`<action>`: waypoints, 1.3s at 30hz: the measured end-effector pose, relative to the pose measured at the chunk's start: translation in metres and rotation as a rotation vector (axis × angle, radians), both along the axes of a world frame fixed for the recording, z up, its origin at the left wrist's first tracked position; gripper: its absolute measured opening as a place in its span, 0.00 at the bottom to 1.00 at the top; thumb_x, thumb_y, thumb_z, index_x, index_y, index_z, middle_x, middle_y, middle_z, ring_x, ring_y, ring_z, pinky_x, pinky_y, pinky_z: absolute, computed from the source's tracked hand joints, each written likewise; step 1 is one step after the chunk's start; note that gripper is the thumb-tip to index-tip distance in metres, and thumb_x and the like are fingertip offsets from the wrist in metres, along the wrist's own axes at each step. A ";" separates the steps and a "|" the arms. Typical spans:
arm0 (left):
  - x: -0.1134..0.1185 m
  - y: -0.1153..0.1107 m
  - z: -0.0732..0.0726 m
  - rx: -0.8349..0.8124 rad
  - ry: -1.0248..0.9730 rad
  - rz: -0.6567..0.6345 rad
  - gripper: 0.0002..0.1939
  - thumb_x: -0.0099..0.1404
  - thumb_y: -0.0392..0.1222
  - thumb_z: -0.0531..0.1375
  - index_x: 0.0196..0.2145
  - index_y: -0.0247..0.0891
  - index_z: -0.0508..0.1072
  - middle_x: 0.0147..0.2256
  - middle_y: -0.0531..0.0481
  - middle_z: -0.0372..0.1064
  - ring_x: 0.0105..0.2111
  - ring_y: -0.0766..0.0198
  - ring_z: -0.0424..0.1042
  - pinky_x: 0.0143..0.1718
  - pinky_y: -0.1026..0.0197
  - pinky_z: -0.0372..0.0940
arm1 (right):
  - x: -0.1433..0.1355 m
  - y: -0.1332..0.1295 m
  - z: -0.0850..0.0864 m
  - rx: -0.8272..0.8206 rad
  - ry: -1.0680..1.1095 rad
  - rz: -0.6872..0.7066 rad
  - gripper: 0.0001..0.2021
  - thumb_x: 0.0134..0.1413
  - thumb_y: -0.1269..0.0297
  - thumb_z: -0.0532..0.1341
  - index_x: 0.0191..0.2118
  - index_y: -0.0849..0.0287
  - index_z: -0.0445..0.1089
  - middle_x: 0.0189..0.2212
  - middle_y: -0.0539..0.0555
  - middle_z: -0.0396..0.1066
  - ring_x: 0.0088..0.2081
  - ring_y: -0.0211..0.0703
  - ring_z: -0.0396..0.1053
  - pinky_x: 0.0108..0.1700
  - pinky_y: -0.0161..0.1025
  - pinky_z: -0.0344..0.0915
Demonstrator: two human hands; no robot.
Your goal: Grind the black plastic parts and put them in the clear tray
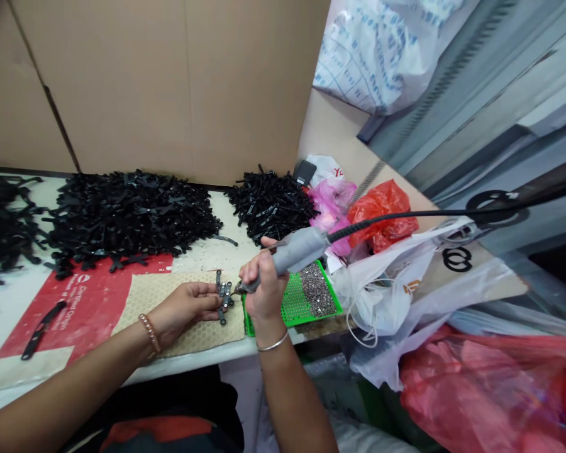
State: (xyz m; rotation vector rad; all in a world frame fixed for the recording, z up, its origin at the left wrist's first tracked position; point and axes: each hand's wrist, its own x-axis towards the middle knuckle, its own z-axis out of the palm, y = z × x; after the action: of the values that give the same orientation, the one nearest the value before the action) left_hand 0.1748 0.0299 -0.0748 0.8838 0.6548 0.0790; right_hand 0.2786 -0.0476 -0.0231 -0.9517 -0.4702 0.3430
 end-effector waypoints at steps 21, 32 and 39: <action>-0.001 -0.002 0.000 -0.013 0.009 0.024 0.11 0.43 0.33 0.68 0.28 0.31 0.76 0.27 0.50 0.73 0.26 0.68 0.70 0.31 0.65 0.68 | -0.008 0.012 -0.014 0.007 0.002 0.019 0.15 0.51 0.56 0.63 0.40 0.57 0.61 0.14 0.39 0.54 0.15 0.30 0.51 0.22 0.30 0.57; -0.001 -0.002 0.002 0.001 -0.010 0.008 0.11 0.44 0.35 0.69 0.27 0.31 0.74 0.25 0.50 0.72 0.26 0.67 0.71 0.33 0.63 0.69 | -0.011 0.011 -0.016 -0.029 -0.045 0.015 0.15 0.52 0.56 0.62 0.40 0.56 0.59 0.14 0.39 0.53 0.15 0.32 0.51 0.22 0.32 0.57; 0.000 -0.003 0.001 0.029 0.024 0.025 0.09 0.43 0.33 0.67 0.24 0.31 0.72 0.25 0.50 0.71 0.25 0.68 0.70 0.31 0.63 0.69 | -0.013 0.011 -0.022 -0.023 -0.112 0.130 0.13 0.53 0.56 0.62 0.38 0.55 0.59 0.14 0.39 0.53 0.14 0.31 0.52 0.20 0.30 0.56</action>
State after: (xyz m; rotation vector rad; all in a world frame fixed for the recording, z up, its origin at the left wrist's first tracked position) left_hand 0.1748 0.0265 -0.0742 0.9056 0.6888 0.1007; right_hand 0.2661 -0.0365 -0.0446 -0.9684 -0.6330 0.4151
